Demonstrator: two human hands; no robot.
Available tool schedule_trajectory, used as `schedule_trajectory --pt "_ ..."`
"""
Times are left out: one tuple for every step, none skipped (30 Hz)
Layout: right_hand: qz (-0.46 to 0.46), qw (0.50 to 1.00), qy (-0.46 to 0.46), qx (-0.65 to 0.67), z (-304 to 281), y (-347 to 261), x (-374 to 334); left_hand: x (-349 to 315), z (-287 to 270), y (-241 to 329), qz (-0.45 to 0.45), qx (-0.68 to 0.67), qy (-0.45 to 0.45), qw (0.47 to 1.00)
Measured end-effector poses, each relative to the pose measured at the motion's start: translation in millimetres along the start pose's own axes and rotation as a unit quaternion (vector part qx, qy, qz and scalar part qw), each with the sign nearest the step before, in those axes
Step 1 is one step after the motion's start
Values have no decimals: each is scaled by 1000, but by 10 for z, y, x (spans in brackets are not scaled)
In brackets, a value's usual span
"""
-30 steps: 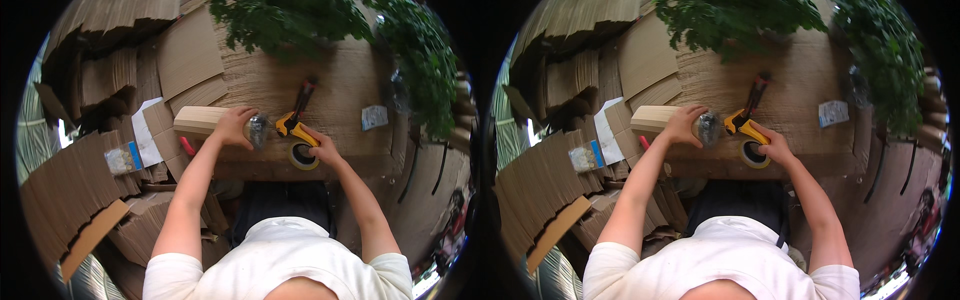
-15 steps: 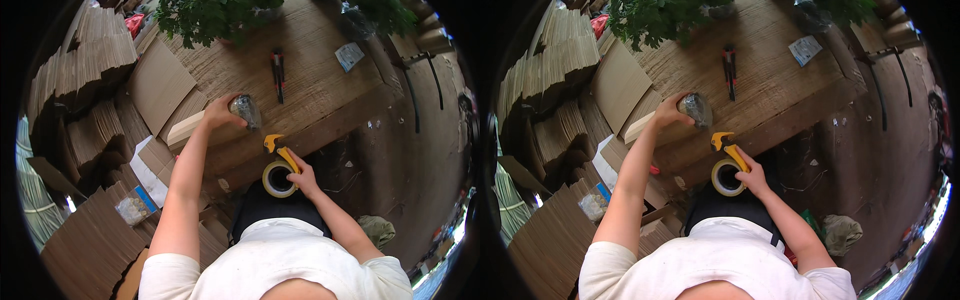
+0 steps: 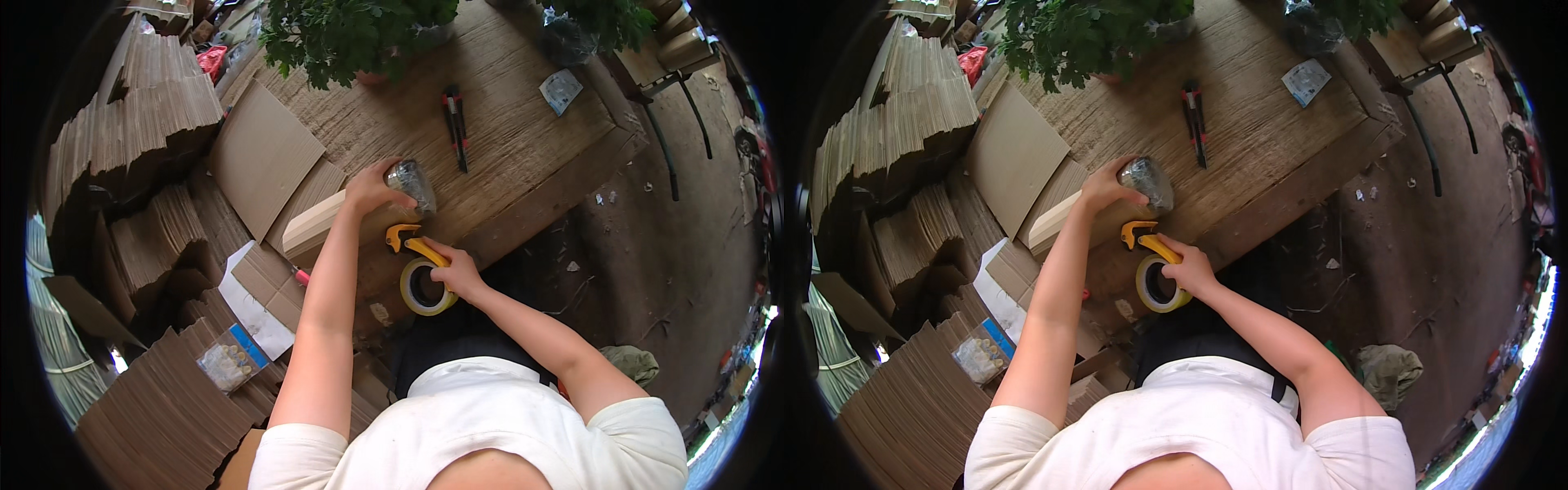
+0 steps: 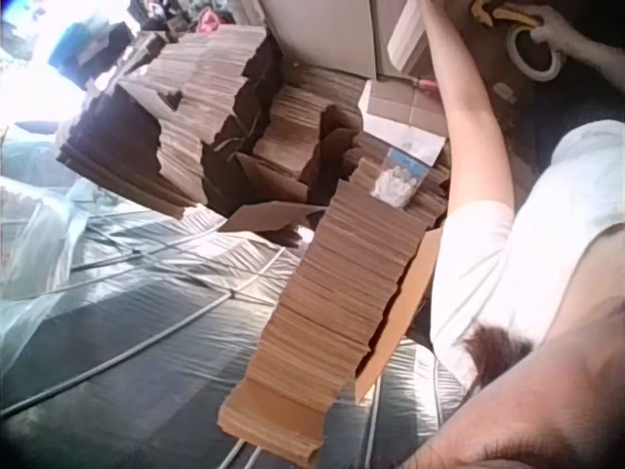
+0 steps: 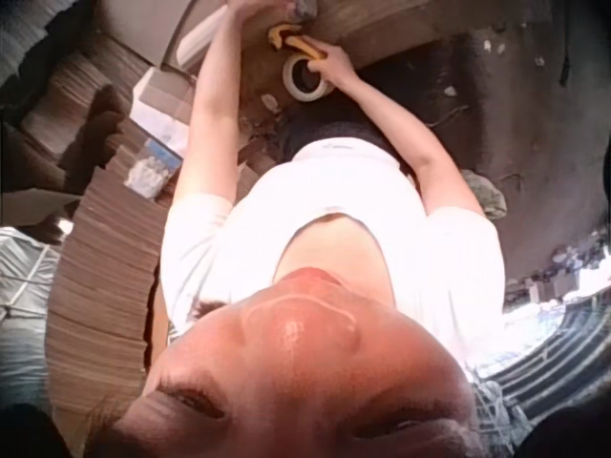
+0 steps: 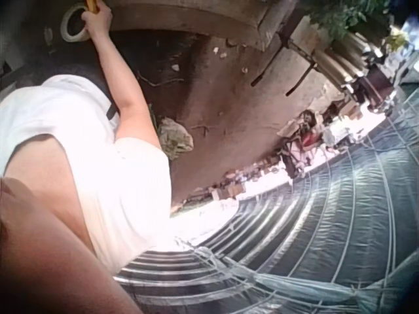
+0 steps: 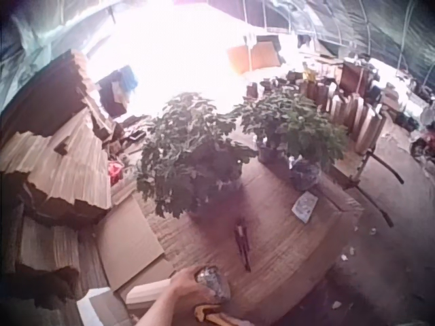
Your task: The person rolls a sheet of cardboard into a cylinder and secures it with a tape gun. They then place a small potted plant inside the cylinder and set it aside. The person repeats the process with another sheet of cardboard and a second plant.
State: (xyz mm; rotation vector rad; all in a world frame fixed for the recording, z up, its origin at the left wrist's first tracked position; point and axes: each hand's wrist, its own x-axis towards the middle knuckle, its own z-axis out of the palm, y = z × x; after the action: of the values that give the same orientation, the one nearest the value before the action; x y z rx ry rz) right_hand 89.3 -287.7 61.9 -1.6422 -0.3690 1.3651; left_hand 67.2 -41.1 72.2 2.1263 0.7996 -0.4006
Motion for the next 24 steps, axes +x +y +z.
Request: schedule_trajectory --pt "7 1000 -1 -3 -12 -31 -7 0 1 12 -3 -4 -7 1000" --pt "-1 999 8 -46 -18 -62 -28 -7 -7 27 -6 -8 -15 1000" --pt "-13 996 16 -85 -6 -112 -50 -12 -41 55 -9 -8 -21 1000" --pt "-24 992 25 -125 -5 -174 -57 -3 -54 70 -10 -15 -26 999" --pt "-16 986 14 -168 -20 -248 -42 13 -59 75 -12 -23 -31 999" --pt "-9 978 2 -210 -38 -333 -25 26 -65 74 -14 -30 -36 999" --pt "-1 968 -10 -252 -62 -432 -8 54 -57 17 0 -38 -32 999" --pt "8 958 -29 -285 -74 -567 18 91 -38 -78 13 -46 -28 998" --pt "-31 926 -67 -369 -11 -597 100 131 -20 -76 28 -53 -26 998" --pt "-74 886 -105 -446 98 -596 218 130 -32 2 28 -71 -39 996" --pt "-117 835 -140 -519 124 -581 299 98 -35 82 26 -90 -51 994" --pt "-177 828 -154 -510 123 -565 317 68 -106 122 21 -103 -60 993" --pt "-167 814 -188 -523 121 -575 304 46 -123 95 20 -63 -38 997" --pt "-162 834 -198 -490 16 -569 295 37 -91 49 18 -22 -15 999" --pt "-144 850 -217 -457 -164 -654 147 -25 -8 -7 11 6 0 1000" --pt "-141 859 -211 -446 -349 -669 37 -74 21 4 16 41 34 998" --pt "-144 862 -205 -440 -571 -700 -29 -132 56 -4 29 77 97 992" --pt "-158 868 -178 -436 -805 -775 -106 -206 101 -12 42 115 162 979" --pt "-175 872 -151 -432 -1018 -834 -161 -295 148 0 53 153 227 960" --pt "-216 874 -122 -417 -1203 -840 -174 -389 199 50 -9 64 281 957" --pt "-258 875 -95 -399 -1351 -862 -172 -536 261 121 -71 -26 333 940" --pt "-317 866 -69 -380 -1448 -923 -138 -686 332 194 -130 -116 380 908" --pt "-352 852 -82 -379 -1509 -989 -77 -812 425 309 -205 -223 390 870" --pt "-388 836 -93 -376 -1562 -1057 -2 -908 469 420 -251 -410 310 820"
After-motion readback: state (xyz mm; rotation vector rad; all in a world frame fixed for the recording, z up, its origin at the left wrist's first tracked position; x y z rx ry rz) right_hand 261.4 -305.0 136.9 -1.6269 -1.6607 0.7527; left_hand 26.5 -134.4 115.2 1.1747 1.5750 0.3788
